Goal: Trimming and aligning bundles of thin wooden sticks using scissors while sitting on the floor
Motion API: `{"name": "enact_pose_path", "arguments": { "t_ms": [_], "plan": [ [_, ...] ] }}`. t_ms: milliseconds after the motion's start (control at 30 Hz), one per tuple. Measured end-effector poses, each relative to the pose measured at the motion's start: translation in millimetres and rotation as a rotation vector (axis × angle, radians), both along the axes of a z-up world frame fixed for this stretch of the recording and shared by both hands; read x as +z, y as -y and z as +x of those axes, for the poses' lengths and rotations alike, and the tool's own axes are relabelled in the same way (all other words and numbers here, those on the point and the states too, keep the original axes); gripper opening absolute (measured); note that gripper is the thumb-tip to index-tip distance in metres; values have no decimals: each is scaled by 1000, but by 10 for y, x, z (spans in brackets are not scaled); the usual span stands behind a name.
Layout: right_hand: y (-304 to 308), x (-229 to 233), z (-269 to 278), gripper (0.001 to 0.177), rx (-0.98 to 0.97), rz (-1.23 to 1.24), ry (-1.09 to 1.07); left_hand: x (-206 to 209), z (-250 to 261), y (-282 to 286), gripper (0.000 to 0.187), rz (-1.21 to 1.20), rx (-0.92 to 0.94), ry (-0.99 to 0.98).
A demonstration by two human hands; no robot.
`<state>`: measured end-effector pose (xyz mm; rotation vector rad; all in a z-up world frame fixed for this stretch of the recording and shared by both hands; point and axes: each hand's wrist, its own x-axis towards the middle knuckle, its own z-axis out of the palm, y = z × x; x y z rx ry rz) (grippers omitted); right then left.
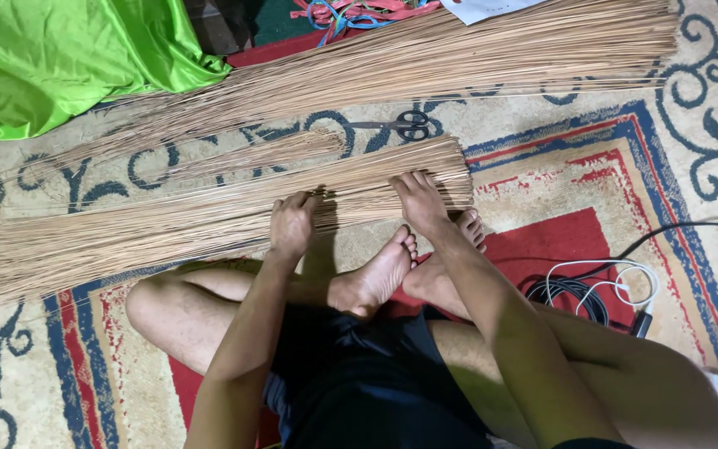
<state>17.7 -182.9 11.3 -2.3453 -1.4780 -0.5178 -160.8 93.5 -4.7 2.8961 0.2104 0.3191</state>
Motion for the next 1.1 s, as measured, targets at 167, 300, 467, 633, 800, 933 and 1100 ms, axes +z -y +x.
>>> {"name": "enact_pose_path", "arguments": {
  "t_ms": [167, 300, 467, 633, 800, 933, 1100],
  "plan": [
    [105, -32, 0, 32, -42, -11, -22, -103, -88, -86, 25, 2, 24, 25],
    [222, -336, 71, 26, -61, 43, 0, -204, -80, 13, 29, -42, 13, 71],
    [280, -372, 85, 20, -88, 92, 27, -232, -21, 89, 29, -24, -18, 132],
    [195, -187, 128, 17, -93, 154, 59, -186, 3, 97, 30, -23, -18, 202],
    [197, -318, 177, 14, -99, 106, 38, -202, 24, 76, 31, 0, 1, 194],
    [195, -294, 148, 16, -90, 92, 34, -84, 23, 84, 31, 21, 1, 185],
    [129, -245, 166, 16, -80, 106, 13, -303, 44, -1, 30, 34, 29, 165]
  ]
}}
